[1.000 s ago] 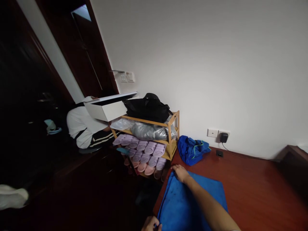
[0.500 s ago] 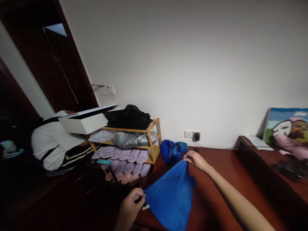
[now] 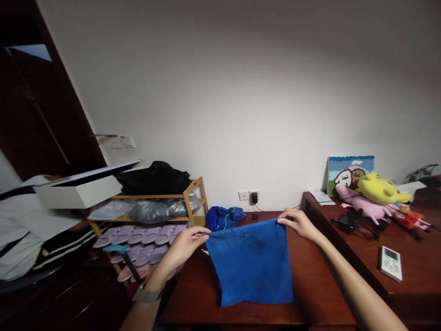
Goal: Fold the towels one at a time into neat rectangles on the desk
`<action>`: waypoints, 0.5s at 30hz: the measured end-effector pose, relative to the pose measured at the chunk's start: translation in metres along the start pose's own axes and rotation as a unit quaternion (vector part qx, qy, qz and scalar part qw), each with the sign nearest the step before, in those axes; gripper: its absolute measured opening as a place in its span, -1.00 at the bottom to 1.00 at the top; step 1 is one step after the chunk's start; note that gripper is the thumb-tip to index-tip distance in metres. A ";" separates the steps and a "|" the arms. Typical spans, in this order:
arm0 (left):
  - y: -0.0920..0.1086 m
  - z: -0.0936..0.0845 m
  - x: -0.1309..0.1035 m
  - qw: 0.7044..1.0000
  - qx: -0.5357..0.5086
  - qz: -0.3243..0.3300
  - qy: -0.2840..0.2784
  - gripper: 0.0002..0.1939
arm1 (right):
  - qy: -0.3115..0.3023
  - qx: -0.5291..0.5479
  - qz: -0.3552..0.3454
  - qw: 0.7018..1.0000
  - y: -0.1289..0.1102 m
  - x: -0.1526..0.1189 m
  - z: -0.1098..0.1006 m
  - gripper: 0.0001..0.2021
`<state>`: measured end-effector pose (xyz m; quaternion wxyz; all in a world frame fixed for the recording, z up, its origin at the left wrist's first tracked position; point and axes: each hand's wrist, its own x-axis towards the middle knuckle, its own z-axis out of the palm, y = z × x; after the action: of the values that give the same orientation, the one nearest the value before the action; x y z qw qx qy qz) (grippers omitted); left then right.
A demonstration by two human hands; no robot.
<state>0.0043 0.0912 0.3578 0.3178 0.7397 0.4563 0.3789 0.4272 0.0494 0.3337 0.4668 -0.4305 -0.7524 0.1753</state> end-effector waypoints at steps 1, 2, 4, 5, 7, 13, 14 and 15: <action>0.004 0.003 0.002 1.000 -0.020 -0.007 -0.017 -0.61 | 0.003 -0.002 0.003 1.000 0.000 -0.005 -0.005 -0.58; 0.007 0.007 0.004 0.999 -0.034 -0.011 -0.032 -0.60 | 0.006 -0.004 0.007 1.000 0.000 -0.009 -0.010 -0.58; 0.011 0.015 0.005 0.997 -0.048 -0.013 -0.053 -0.59 | 0.014 -0.005 0.020 1.000 0.000 -0.019 -0.018 -0.59; 0.013 0.020 0.005 0.997 -0.054 -0.016 -0.057 -0.59 | 0.018 -0.006 0.028 0.999 -0.001 -0.024 -0.021 -0.58; 0.017 0.028 0.002 0.995 -0.070 -0.028 -0.059 -0.63 | 0.023 -0.013 0.042 0.999 -0.004 -0.034 -0.028 -0.58; 0.038 0.039 -0.018 0.995 -0.064 -0.008 -0.081 -0.60 | 0.054 -0.024 0.070 0.996 -0.021 -0.068 -0.053 -0.59; 0.042 0.039 -0.021 0.995 -0.060 -0.004 -0.080 -0.58 | 0.062 -0.022 0.076 0.995 -0.024 -0.072 -0.057 -0.61; 0.045 0.038 -0.023 0.995 -0.059 -0.001 -0.076 -0.57 | 0.071 -0.019 0.081 0.994 -0.026 -0.076 -0.060 -0.62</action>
<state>0.0494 0.0487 0.3687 0.3955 0.7455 0.4086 0.3477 0.4806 -0.0357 0.3395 0.4950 -0.5105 -0.6830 0.1671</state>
